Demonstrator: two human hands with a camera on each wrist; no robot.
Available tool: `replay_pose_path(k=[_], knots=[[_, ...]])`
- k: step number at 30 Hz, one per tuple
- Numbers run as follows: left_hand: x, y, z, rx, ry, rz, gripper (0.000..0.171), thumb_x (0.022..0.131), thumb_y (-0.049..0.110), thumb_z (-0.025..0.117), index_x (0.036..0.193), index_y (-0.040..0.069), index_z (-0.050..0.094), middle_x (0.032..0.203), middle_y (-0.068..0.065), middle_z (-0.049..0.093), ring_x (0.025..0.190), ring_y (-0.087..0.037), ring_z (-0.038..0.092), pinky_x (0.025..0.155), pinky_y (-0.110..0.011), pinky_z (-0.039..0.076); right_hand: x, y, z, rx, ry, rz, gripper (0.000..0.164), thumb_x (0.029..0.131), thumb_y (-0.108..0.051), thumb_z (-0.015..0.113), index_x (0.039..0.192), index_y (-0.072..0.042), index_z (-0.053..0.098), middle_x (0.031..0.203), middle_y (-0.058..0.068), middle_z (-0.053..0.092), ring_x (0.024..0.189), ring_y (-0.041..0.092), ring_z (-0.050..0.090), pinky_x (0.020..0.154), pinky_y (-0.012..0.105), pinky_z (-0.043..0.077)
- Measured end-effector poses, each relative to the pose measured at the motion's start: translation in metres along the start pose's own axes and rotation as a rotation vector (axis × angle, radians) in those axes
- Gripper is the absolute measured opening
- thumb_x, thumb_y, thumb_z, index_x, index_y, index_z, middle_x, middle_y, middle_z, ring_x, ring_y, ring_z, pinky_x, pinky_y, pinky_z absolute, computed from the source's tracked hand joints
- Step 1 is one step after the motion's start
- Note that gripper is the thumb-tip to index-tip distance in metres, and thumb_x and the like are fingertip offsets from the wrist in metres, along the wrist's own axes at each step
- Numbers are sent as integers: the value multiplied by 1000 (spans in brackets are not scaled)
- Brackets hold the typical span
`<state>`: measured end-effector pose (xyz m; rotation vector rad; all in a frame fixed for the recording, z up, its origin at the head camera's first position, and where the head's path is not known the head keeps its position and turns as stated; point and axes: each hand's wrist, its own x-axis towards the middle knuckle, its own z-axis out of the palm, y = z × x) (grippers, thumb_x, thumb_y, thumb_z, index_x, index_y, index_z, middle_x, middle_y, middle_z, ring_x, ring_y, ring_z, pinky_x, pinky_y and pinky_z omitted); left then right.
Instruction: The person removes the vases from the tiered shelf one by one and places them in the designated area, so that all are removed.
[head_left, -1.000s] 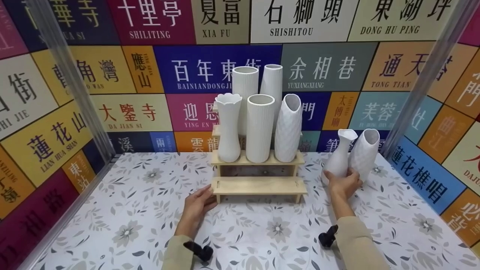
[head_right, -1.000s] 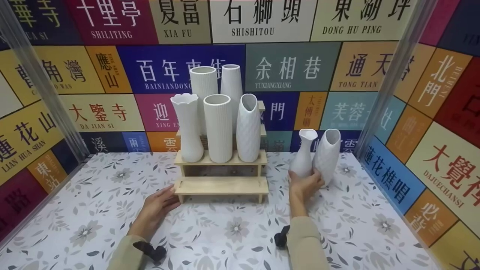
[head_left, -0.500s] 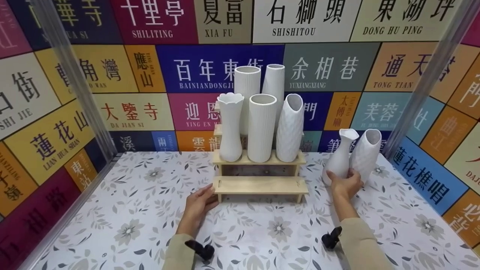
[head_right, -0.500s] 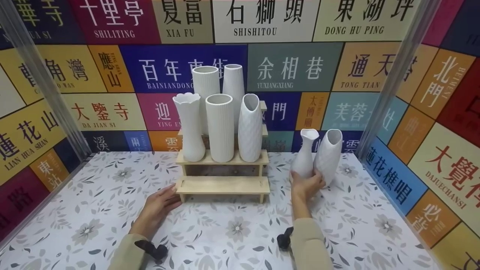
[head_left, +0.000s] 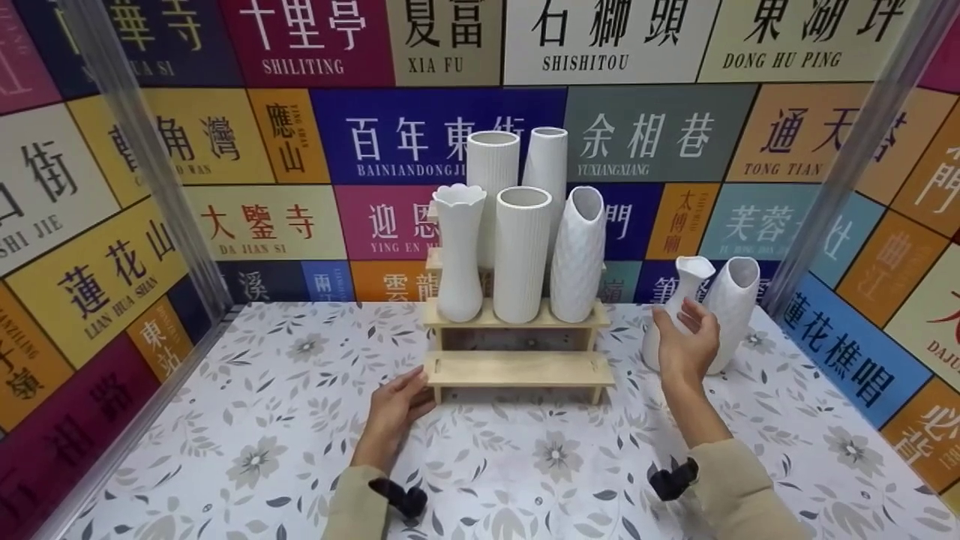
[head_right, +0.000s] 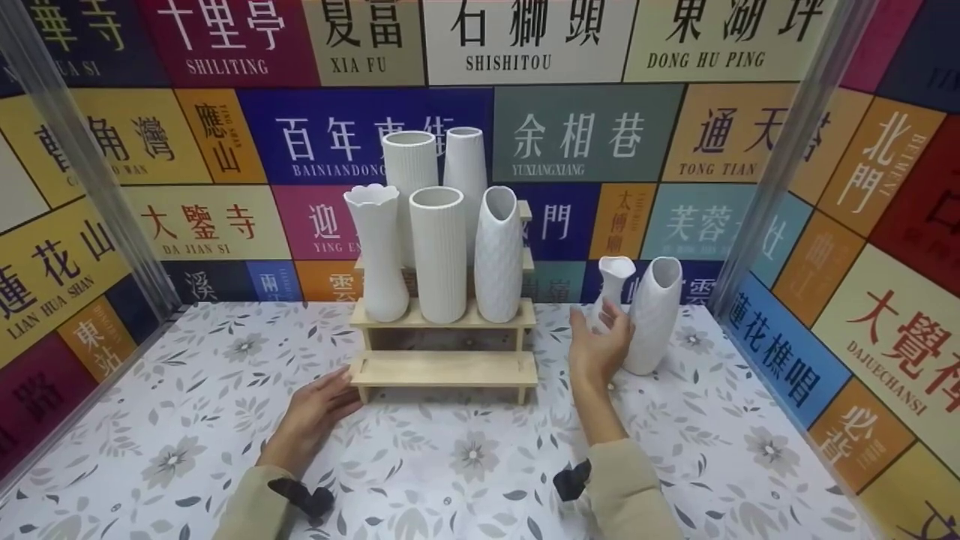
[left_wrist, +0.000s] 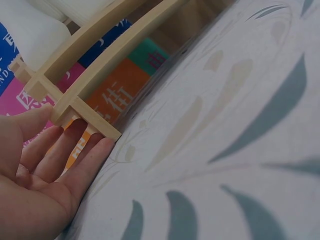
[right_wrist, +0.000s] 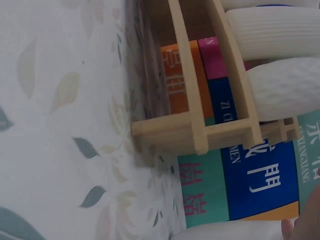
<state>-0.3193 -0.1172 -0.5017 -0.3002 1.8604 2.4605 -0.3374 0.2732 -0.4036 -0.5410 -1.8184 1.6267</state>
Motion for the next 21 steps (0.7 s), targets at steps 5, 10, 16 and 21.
replay_pose_path(k=[5, 10, 16, 21], knots=[[-1, 0, 0, -4, -7, 8, 50, 100, 20, 63, 144, 0, 51, 139, -29, 57, 117, -33, 66, 98, -38, 60, -11, -21, 4, 34, -89, -7, 62, 91, -39, 73, 144, -17, 49, 149, 2, 51, 137, 16, 48, 115, 31, 47], [-1, 1, 1, 33, 7, 6, 48, 100, 21, 63, 143, 1, 53, 137, -27, 59, 114, -30, 68, 95, -36, 62, -20, -31, 13, 57, -187, -79, 66, 91, -38, 74, 146, -14, 47, 149, 4, 49, 137, 18, 49, 115, 36, 48], [-1, 2, 1, 53, 10, -5, 48, 100, 23, 63, 143, 3, 53, 140, -26, 58, 119, -33, 65, 97, -37, 61, -22, -36, 27, 22, -297, -124, 74, 89, -43, 75, 150, -15, 43, 153, 3, 47, 140, 18, 47, 118, 37, 44], [0, 2, 1, 54, 19, -15, 48, 99, 24, 64, 142, 4, 55, 139, -24, 59, 119, -32, 66, 97, -36, 61, -19, -39, 41, 14, -338, -148, 76, 89, -40, 76, 151, -14, 41, 154, 5, 46, 140, 21, 47, 115, 37, 46]])
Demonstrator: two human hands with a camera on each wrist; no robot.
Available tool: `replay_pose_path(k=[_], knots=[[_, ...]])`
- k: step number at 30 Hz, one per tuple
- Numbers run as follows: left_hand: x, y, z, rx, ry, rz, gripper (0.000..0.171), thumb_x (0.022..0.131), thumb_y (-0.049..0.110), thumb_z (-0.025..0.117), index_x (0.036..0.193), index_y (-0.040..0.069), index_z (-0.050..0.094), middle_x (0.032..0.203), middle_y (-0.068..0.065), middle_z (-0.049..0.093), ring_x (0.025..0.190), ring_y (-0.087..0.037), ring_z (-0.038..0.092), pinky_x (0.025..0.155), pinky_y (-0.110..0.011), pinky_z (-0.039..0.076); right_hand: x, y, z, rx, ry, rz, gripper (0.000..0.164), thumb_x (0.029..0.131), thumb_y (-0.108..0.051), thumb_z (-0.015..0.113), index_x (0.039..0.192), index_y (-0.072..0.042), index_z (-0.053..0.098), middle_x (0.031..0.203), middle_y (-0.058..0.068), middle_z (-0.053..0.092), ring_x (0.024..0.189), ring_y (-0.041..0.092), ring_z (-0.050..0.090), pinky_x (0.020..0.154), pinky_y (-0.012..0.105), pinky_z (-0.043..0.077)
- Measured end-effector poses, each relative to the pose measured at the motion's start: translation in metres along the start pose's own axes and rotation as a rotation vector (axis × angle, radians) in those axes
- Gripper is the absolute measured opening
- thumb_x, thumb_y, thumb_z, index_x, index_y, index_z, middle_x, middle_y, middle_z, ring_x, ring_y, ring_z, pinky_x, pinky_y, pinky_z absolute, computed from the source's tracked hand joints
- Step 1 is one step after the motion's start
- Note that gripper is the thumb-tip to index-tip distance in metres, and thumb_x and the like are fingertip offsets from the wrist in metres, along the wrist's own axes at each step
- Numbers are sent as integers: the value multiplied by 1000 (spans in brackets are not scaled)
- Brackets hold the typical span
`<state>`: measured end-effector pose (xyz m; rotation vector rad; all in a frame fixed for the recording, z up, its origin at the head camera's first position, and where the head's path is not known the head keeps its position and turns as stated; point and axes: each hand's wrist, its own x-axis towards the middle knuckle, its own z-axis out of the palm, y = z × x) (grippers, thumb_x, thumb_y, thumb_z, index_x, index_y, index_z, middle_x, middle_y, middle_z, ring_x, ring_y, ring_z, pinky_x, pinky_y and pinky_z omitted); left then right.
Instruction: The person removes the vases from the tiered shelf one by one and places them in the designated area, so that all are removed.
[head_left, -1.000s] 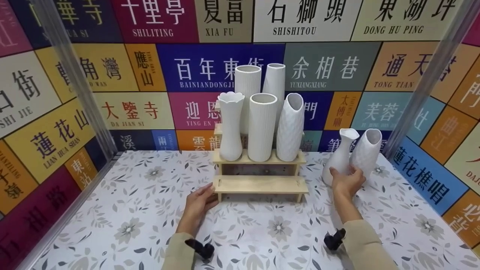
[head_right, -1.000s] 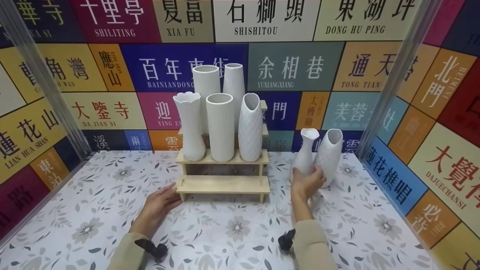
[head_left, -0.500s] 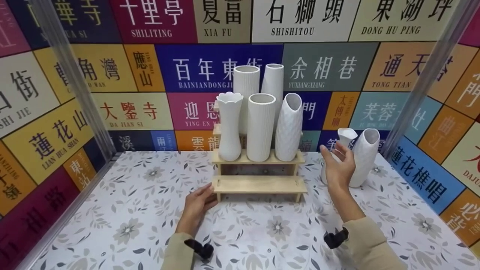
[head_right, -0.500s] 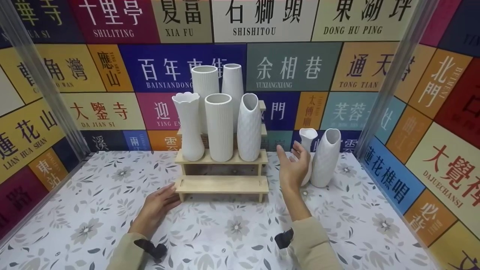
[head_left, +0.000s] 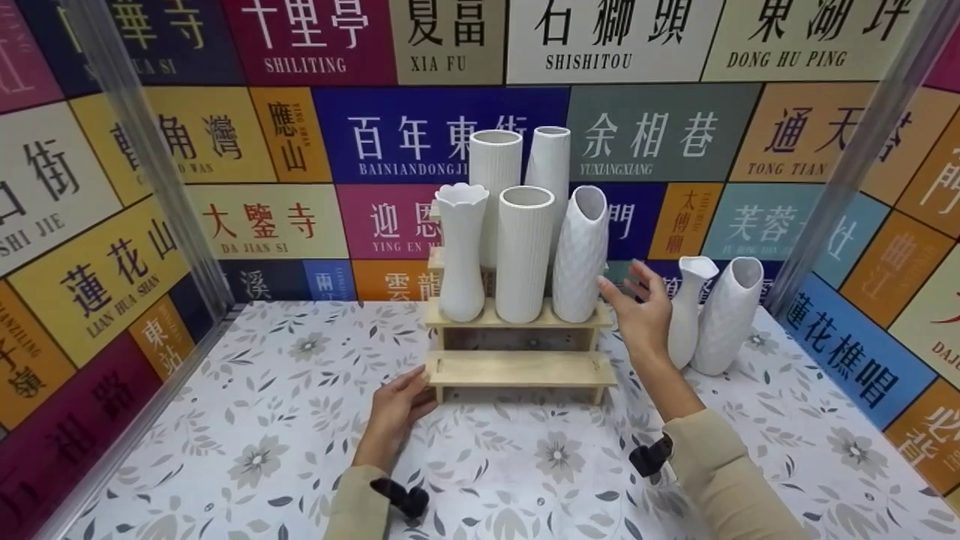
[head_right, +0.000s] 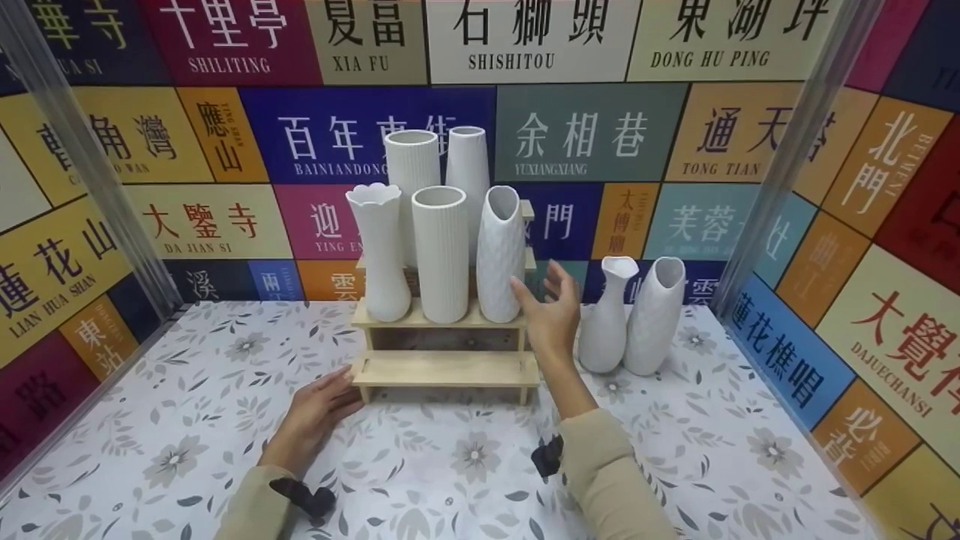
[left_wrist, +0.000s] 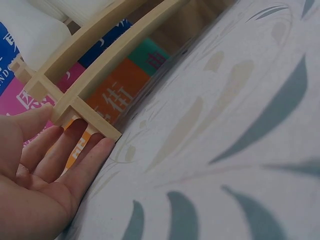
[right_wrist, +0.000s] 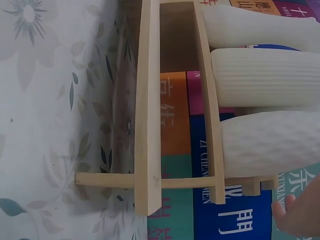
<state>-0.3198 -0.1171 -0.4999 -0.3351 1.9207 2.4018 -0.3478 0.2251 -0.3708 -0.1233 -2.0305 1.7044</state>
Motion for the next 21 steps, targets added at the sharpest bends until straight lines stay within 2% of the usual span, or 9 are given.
replay_pose_path(k=[8, 15, 21], knots=[[-1, -1, 0, -24, -5, 7, 49, 99, 24, 65, 142, 3, 55, 139, -25, 59, 118, -32, 67, 96, -36, 61, 7, 0, 20, 29, -38, -30, 79, 86, -30, 80, 151, -10, 40, 152, 11, 46, 137, 27, 47, 114, 39, 46], [1, -2, -1, -42, -13, 24, 48, 99, 21, 65, 142, 2, 54, 137, -26, 60, 114, -31, 68, 96, -37, 61, 7, -1, 35, 44, 15, -51, 78, 84, -26, 82, 149, -7, 43, 149, 13, 50, 136, 28, 49, 118, 39, 43], [3, -2, -1, -17, 1, -7, 47, 99, 23, 64, 142, 4, 55, 136, -25, 62, 110, -27, 70, 94, -35, 62, 9, 6, 41, 28, 29, -5, 81, 83, -30, 83, 150, -8, 41, 150, 11, 49, 139, 25, 46, 120, 38, 40]])
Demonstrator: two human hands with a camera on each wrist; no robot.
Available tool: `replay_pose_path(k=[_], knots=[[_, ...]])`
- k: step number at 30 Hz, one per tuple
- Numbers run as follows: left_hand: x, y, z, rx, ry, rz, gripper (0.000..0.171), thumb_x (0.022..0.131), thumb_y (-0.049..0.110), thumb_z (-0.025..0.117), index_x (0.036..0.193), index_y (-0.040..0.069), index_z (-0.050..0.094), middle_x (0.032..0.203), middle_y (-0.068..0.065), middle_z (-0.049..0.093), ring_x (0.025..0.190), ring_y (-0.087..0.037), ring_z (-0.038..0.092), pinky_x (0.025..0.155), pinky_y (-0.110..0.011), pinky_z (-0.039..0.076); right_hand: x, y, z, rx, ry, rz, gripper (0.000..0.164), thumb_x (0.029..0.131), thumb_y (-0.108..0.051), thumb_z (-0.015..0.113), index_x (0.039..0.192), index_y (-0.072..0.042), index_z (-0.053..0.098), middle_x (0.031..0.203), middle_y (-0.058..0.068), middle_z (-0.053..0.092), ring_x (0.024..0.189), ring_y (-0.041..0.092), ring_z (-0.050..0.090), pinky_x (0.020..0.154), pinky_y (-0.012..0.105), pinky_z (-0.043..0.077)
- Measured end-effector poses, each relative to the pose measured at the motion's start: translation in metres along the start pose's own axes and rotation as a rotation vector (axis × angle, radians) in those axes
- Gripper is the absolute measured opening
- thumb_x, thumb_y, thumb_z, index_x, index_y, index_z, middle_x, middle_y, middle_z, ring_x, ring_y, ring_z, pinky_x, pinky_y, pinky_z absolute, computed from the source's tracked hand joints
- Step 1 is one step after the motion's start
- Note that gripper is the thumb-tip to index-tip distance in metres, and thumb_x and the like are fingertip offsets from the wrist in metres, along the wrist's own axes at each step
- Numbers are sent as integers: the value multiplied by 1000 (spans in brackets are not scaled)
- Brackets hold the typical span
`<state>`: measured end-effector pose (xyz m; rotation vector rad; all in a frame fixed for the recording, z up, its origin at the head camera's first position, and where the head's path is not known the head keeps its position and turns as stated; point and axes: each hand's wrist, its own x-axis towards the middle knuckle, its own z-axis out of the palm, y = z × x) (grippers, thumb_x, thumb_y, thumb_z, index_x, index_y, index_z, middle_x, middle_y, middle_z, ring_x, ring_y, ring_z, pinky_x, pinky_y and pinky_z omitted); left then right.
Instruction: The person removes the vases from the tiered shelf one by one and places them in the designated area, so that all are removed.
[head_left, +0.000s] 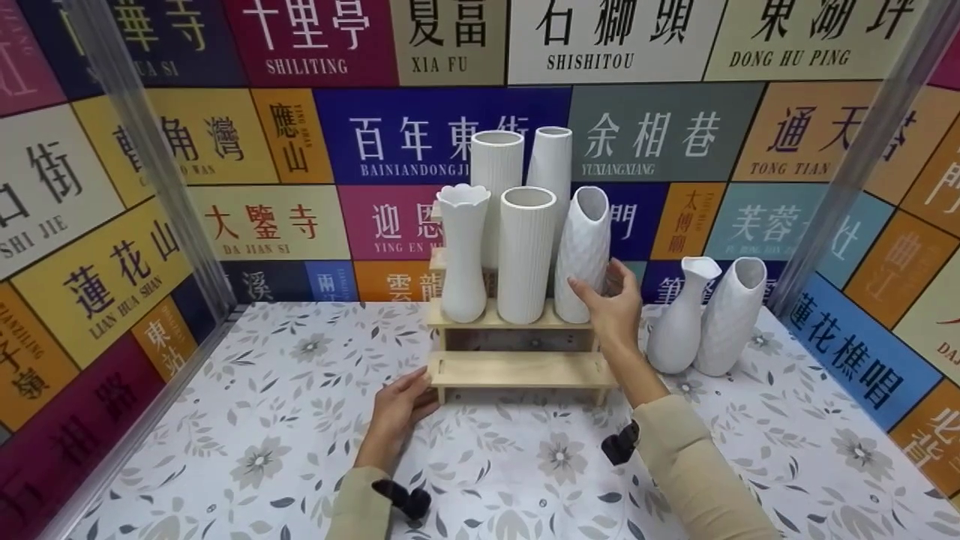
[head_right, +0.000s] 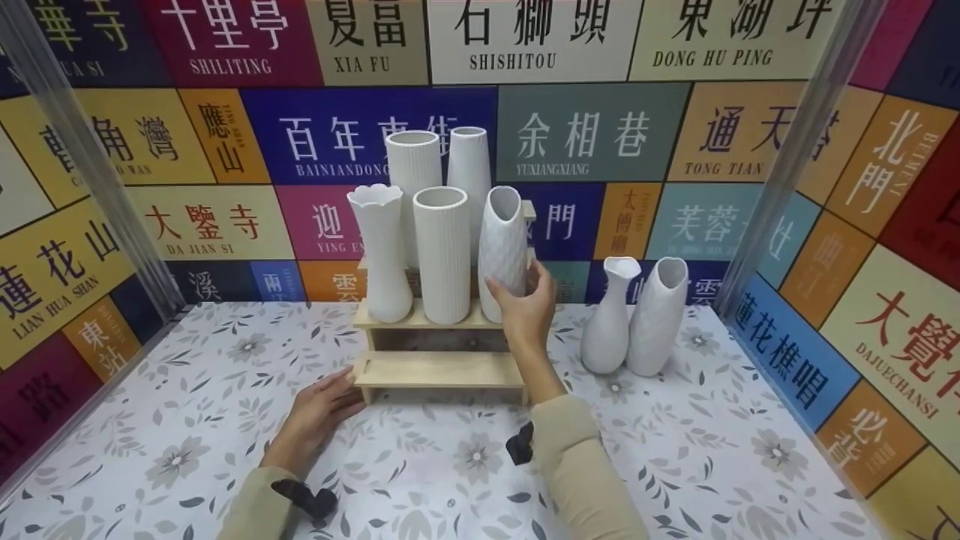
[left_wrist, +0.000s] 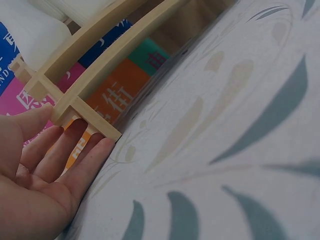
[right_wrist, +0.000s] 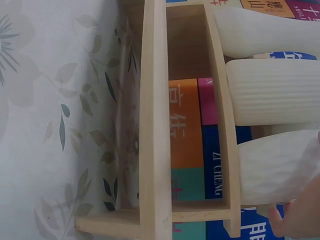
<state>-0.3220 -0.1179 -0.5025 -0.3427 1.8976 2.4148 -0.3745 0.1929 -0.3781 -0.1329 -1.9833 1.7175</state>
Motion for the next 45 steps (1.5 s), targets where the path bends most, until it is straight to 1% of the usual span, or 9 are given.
replay_pose_path(k=[6, 10, 15, 21, 26, 30, 35, 40, 45], knots=[[2, -1, 0, -5, 3, -10, 46, 100, 21, 63, 142, 4, 55, 136, -26, 61, 111, -27, 70, 94, -35, 62, 4, 5, 7, 1, 2, 6, 83, 81, -28, 85, 149, -8, 41, 148, 12, 51, 137, 26, 47, 118, 39, 41], [1, 0, 0, -18, 1, -3, 47, 99, 20, 64, 142, 3, 54, 136, -26, 60, 109, -27, 70, 94, -35, 62, 5, 7, 10, -24, 0, 3, 85, 79, -27, 86, 149, -9, 41, 147, 13, 51, 135, 27, 48, 117, 41, 42], [0, 0, 0, -20, -5, -3, 47, 99, 21, 64, 142, 3, 54, 138, -26, 59, 113, -29, 68, 95, -35, 62, 6, 9, 13, -52, -1, 2, 87, 79, -29, 87, 150, -9, 40, 146, 14, 52, 135, 27, 49, 117, 41, 42], [1, -1, 1, -21, 0, -14, 46, 99, 21, 64, 141, 5, 55, 140, -25, 58, 116, -30, 68, 95, -35, 61, 4, 12, 14, -72, 26, -39, 84, 79, -29, 87, 147, -8, 43, 143, 14, 54, 133, 27, 50, 116, 42, 43], [0, -1, 2, -28, 5, 6, 45, 100, 19, 63, 141, 2, 56, 137, -27, 59, 114, -31, 69, 94, -35, 62, 3, 13, 13, -80, 56, -68, 81, 78, -28, 87, 145, -9, 45, 140, 14, 56, 131, 27, 52, 113, 42, 45], [1, -1, 1, -16, 13, 9, 45, 100, 19, 63, 141, 3, 55, 136, -27, 60, 115, -31, 68, 94, -35, 62, 1, 11, 12, -85, 71, -61, 82, 77, -28, 87, 145, -9, 46, 139, 13, 57, 129, 27, 53, 111, 42, 47], [1, -1, 1, -21, 10, 5, 47, 99, 21, 64, 142, 3, 54, 137, -27, 60, 117, -32, 67, 96, -36, 61, -2, 7, 2, -75, 59, -16, 82, 76, -29, 88, 145, -11, 47, 141, 12, 58, 126, 25, 55, 110, 39, 49], [-1, -1, 2, -28, -4, 24, 48, 99, 20, 64, 142, 1, 53, 135, -29, 60, 116, -33, 68, 96, -37, 61, -8, 5, -16, -32, 49, 10, 83, 78, -28, 88, 145, -7, 45, 144, 14, 55, 129, 25, 53, 113, 38, 46], [-3, 0, 2, -18, -2, 27, 49, 99, 21, 64, 142, 1, 53, 136, -28, 60, 117, -34, 67, 96, -37, 61, -18, 5, -41, -116, 30, -8, 85, 80, -34, 86, 148, -8, 42, 148, 12, 51, 134, 26, 51, 115, 40, 45]])
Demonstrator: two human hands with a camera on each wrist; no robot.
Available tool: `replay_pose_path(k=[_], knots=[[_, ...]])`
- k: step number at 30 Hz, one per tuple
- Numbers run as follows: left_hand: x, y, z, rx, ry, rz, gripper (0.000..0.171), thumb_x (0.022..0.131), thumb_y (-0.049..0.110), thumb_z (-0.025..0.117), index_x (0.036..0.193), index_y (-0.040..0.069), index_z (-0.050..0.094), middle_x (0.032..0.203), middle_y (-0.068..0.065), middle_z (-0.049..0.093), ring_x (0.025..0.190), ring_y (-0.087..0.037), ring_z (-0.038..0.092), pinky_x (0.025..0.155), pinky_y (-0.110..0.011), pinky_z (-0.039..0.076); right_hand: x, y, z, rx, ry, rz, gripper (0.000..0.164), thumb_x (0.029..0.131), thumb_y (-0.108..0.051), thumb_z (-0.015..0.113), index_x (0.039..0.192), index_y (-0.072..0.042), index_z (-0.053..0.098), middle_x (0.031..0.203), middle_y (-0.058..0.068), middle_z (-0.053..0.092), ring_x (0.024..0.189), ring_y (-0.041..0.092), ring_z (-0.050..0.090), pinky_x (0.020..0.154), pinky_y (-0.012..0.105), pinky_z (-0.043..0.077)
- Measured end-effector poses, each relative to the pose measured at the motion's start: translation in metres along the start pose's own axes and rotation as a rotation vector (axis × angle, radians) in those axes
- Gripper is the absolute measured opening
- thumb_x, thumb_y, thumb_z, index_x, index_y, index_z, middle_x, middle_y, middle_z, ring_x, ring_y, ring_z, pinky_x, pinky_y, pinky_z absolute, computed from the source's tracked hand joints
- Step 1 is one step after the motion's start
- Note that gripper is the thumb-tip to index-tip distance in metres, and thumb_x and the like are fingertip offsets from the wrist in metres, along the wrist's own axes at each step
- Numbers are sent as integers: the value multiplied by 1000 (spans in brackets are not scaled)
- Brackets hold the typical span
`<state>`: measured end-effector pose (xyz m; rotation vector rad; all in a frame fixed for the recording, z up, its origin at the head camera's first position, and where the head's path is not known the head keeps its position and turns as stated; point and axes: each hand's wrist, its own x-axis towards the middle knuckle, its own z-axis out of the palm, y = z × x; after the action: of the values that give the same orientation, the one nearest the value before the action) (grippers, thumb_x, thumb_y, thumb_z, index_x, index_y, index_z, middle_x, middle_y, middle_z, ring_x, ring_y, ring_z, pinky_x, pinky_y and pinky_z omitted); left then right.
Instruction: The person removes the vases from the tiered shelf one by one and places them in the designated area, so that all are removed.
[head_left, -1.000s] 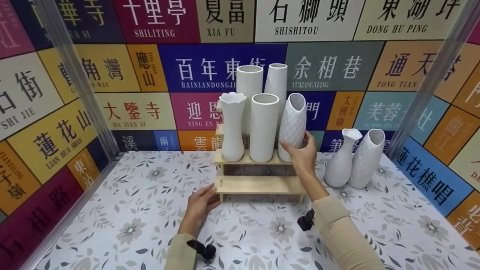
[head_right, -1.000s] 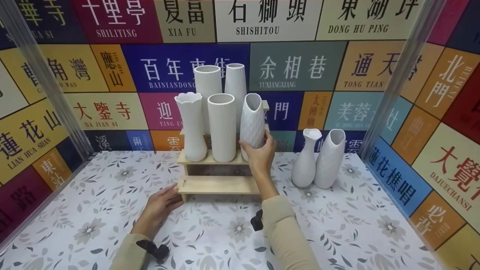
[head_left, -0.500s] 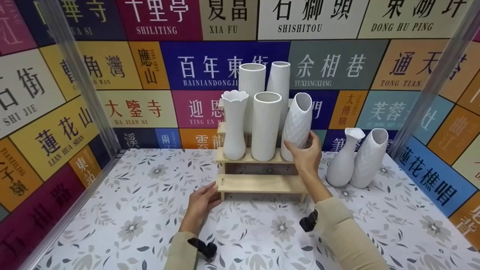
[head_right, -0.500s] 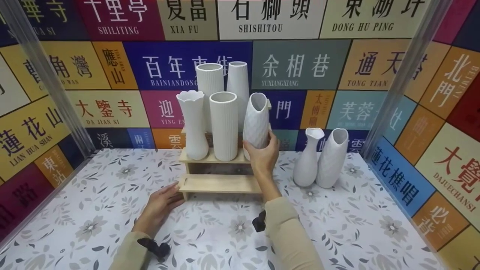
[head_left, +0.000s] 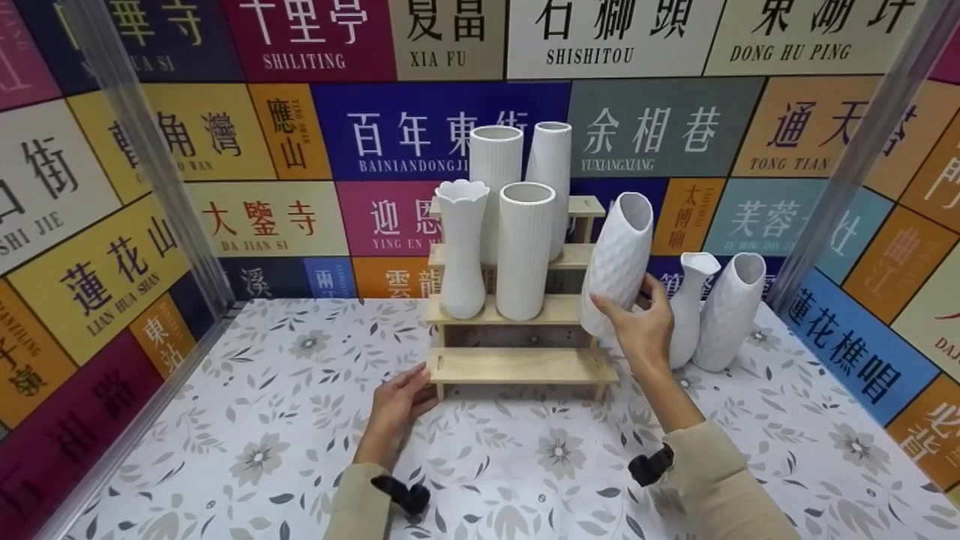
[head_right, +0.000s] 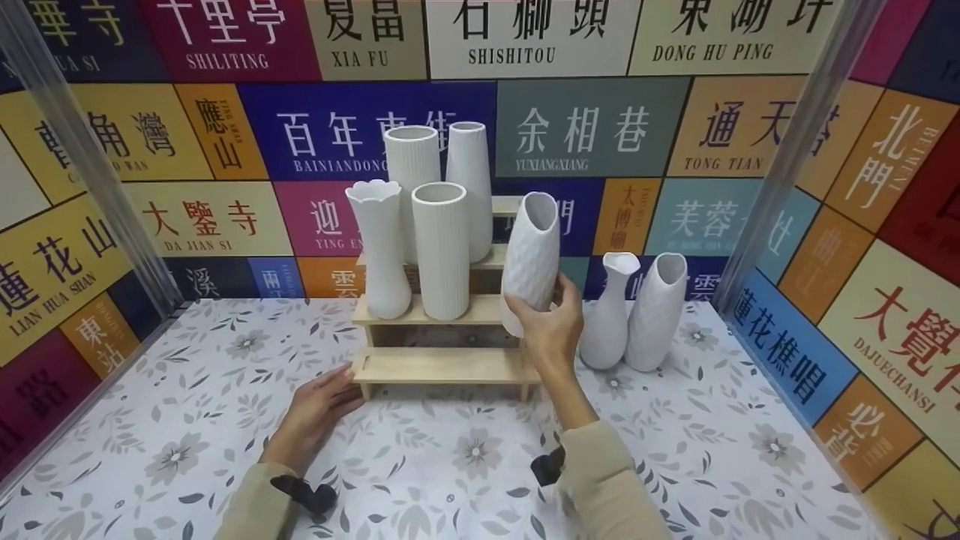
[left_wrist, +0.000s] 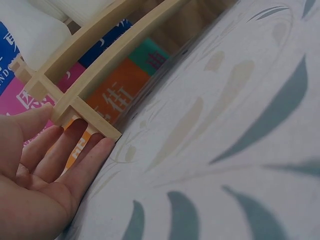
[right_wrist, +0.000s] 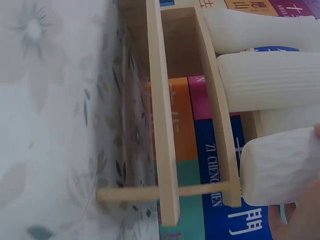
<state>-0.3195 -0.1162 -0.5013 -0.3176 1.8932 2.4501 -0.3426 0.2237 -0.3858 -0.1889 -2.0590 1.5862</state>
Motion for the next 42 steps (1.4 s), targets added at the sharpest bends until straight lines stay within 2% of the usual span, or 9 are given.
replay_pose_path(k=[7, 12, 19, 29, 36, 42], knots=[[0, 0, 0, 1, 9, -12, 49, 99, 22, 65, 142, 3, 54, 137, -28, 59, 118, -34, 67, 96, -36, 61, -11, 6, -33, -35, -1, -13, 84, 81, -34, 85, 148, -7, 42, 150, 12, 49, 135, 30, 51, 113, 44, 49], [0, 1, 1, -23, 5, -2, 46, 100, 18, 63, 142, 1, 54, 132, -28, 62, 112, -32, 69, 96, -38, 61, -12, 14, -57, -57, 27, -10, 85, 80, -36, 85, 149, -11, 41, 150, 8, 50, 133, 25, 52, 110, 45, 51], [0, 2, 1, -1, -4, -13, 46, 100, 20, 62, 142, 2, 53, 133, -27, 62, 113, -31, 68, 98, -37, 60, -8, 22, -87, -80, 84, 54, 87, 80, -39, 84, 151, -17, 40, 151, 5, 48, 133, 23, 52, 113, 45, 49], [1, 4, -1, -7, 26, -27, 45, 100, 19, 62, 142, 3, 54, 134, -26, 62, 113, -29, 69, 96, -36, 61, 0, 32, -105, -109, 112, 112, 88, 83, -44, 80, 154, -22, 34, 158, 5, 41, 142, 27, 45, 118, 48, 44], [-1, 2, 2, -17, 5, -15, 46, 100, 18, 63, 142, 2, 54, 134, -27, 61, 112, -30, 69, 98, -37, 60, 5, 50, -123, -137, 186, 129, 84, 85, -41, 79, 154, -21, 34, 156, 5, 42, 140, 24, 45, 116, 46, 45], [-2, -1, 0, 28, 19, 5, 47, 100, 21, 63, 142, 1, 54, 133, -27, 62, 110, -28, 70, 95, -35, 61, 10, 62, -138, -168, 171, 175, 86, 88, -46, 74, 157, -23, 29, 160, 4, 37, 143, 25, 41, 117, 47, 44]])
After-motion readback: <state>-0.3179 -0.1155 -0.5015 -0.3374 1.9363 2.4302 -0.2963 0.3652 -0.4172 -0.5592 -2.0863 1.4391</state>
